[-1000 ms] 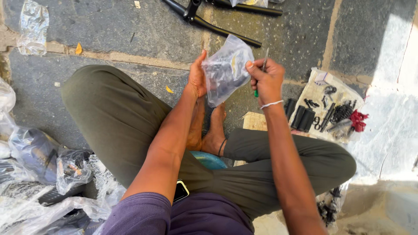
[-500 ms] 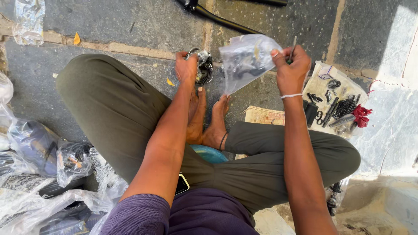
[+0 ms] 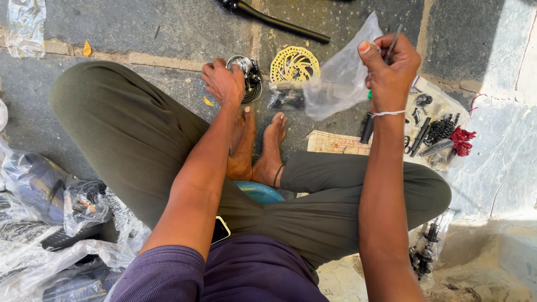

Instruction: The person opens plastic bags to remove bicycle components like a disc brake rotor and a brake caliper. They then use a hex key to tighten small bolts on the caliper assembly while sitting on the floor surrounded by various bike parts.

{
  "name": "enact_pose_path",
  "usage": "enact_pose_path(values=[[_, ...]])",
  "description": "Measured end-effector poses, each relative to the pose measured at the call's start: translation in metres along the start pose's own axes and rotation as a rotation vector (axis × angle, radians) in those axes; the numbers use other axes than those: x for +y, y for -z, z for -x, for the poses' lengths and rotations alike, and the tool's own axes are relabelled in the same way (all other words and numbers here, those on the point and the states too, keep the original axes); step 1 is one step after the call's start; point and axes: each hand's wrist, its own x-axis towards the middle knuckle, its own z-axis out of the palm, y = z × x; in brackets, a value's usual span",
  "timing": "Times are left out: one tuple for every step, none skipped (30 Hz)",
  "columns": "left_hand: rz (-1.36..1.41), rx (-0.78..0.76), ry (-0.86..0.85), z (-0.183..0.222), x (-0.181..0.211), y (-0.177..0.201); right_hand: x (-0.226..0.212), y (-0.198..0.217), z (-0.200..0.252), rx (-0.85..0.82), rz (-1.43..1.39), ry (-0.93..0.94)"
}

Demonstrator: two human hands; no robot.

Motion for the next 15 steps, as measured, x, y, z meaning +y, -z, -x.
enact_pose_path(values=[[0.012, 0.015, -0.011, -0.001, -0.001, 0.001, -0.003, 0.003, 0.002, -0.003, -0.001, -0.024], [0.022, 0.031, -0.022, 0.000, 0.000, 0.002, -0.007, 0.008, 0.004, -0.006, -0.003, -0.048], [0.100, 0.015, -0.082, -0.001, 0.006, 0.003, -0.009, 0.011, 0.006, -0.009, -0.005, -0.072], [0.181, 0.002, -0.144, -0.005, 0.019, 0.005, -0.011, 0.013, 0.005, -0.065, 0.111, 0.004], [0.260, -0.011, -0.207, -0.009, 0.035, 0.011, -0.014, 0.016, 0.004, -0.119, 0.227, 0.080], [0.402, -0.123, -0.354, -0.009, 0.057, 0.018, -0.017, 0.018, 0.005, -0.172, 0.341, 0.154], [0.541, -0.239, -0.502, -0.004, 0.082, 0.028, -0.020, 0.019, 0.006, -0.214, 0.379, 0.139], [0.513, -0.475, -0.569, 0.004, 0.103, 0.044, -0.025, 0.020, 0.008, -0.256, 0.415, 0.124], [0.478, -0.712, -0.632, 0.013, 0.125, 0.061, -0.029, 0.019, 0.010, -0.298, 0.452, 0.109], [0.358, -0.796, -0.814, 0.024, 0.147, 0.076, -0.034, 0.017, 0.013, -0.333, 0.340, 0.049], [0.231, -0.875, -0.993, 0.035, 0.166, 0.089, -0.039, 0.015, 0.017, -0.367, 0.228, -0.011], [0.095, -0.947, -1.166, 0.043, 0.178, 0.104, -0.044, 0.012, 0.020, -0.407, 0.114, -0.069], [0.054, -0.934, -1.197, 0.046, 0.185, 0.119, -0.049, 0.012, 0.024, -0.382, 0.068, -0.057], [0.011, -0.922, -1.222, 0.044, 0.189, 0.134, -0.054, 0.015, 0.029, -0.359, 0.019, -0.048], [-0.033, -0.911, -1.246, 0.040, 0.191, 0.148, -0.055, 0.017, 0.032, -0.337, -0.030, -0.040]])
